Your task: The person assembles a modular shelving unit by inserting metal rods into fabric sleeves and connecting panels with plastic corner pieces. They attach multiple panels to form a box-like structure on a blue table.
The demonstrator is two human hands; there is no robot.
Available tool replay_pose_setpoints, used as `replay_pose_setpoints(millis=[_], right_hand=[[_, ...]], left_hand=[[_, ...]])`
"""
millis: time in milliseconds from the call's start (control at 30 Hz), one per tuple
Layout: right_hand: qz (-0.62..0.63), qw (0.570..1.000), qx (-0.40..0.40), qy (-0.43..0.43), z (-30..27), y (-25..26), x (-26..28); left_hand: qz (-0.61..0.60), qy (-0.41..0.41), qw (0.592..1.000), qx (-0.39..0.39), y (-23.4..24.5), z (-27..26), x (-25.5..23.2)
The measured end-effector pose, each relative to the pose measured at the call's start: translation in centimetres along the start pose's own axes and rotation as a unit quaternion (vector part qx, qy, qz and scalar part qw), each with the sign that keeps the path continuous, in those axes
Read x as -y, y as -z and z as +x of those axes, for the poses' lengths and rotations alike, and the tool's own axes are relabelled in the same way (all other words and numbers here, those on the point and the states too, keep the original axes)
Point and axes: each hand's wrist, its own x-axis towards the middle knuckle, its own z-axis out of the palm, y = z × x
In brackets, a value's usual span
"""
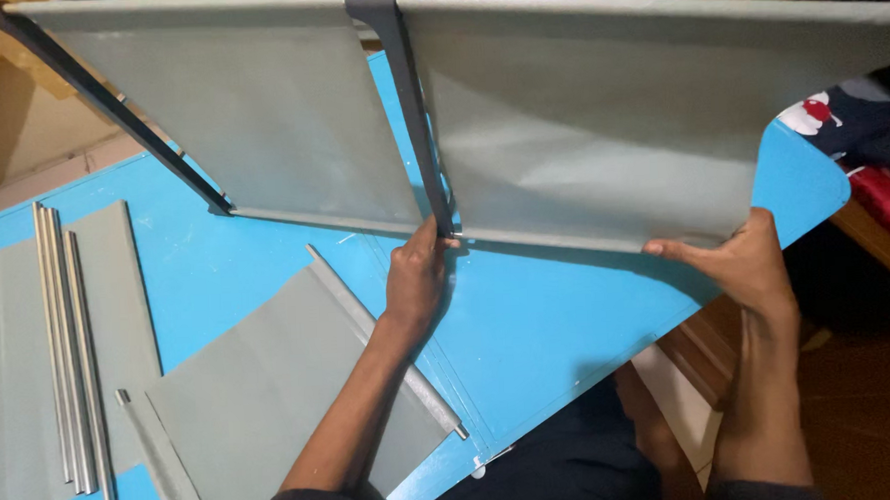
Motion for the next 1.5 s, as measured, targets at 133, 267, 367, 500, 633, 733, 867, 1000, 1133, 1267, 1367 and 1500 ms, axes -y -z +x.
replay_pose_setpoints(millis=[133, 267, 367, 500, 633, 733, 867, 1000, 1133, 1267, 1367, 1500], right_hand=[[0.012, 1.000, -0.003, -0.018, -0.9, 0.0, 0.5], [-0.010, 0.999, -0.008, -0.036, -1.6, -0.2, 1.1], [0.010, 1.000, -0.007, -0.024, -1.8, -0.2, 1.2], [-0.011, 0.999, -0.011, -0.028, -1.2, 0.1, 0.6], [-0.019, 0.998, -0.020, -0.050, -0.3, 0.0, 0.0], [-0.021, 0.998, -0.008, -0.056, -0.5, 0.0, -0.3], [0.003, 1.000, -0.011, -0.008, -0.6, -0.2, -0.9], [0.003, 0.999, 0.003, 0.034, -0.3, 0.5, -2.3], [-0.028, 1.000, 0.013, -0.005, 0.0, 0.7, -4.7], [-0.016, 0.999, 0.047, -0.011, 0.2, 1.0, -7.3], [0.090, 0.994, 0.057, -0.019, -0.3, 2.0, -8.7], [0.170, 0.984, 0.047, 0.017, -1.6, 3.4, -9.3]], left_hand=[[-0.008, 0.003, 1.000, 0.000, 0.2, 0.2, -0.2], [0.001, 0.016, 1.000, -0.002, 0.4, 0.3, -0.6], [0.004, 0.012, 1.000, 0.000, 0.4, 0.3, -0.7], [-0.016, 0.003, 1.000, 0.008, 0.4, 0.1, -0.5], [-0.022, -0.011, 1.000, 0.007, 0.5, 0.2, -0.6], [-0.010, 0.003, 1.000, 0.011, 0.5, 0.3, -0.7], [-0.008, 0.036, 0.999, 0.009, 0.4, 0.4, -0.8], [-0.019, 0.016, 0.999, 0.023, 0.6, 0.0, -0.8], [-0.030, 0.044, 0.998, 0.027, 0.3, 0.4, -1.0], [-0.003, 0.077, 0.997, 0.024, 0.1, 0.7, -1.1], [0.001, 0.048, 0.999, 0.011, 0.1, 0.6, -1.1], [-0.003, 0.097, 0.995, 0.023, 0.1, 0.6, -1.2]])
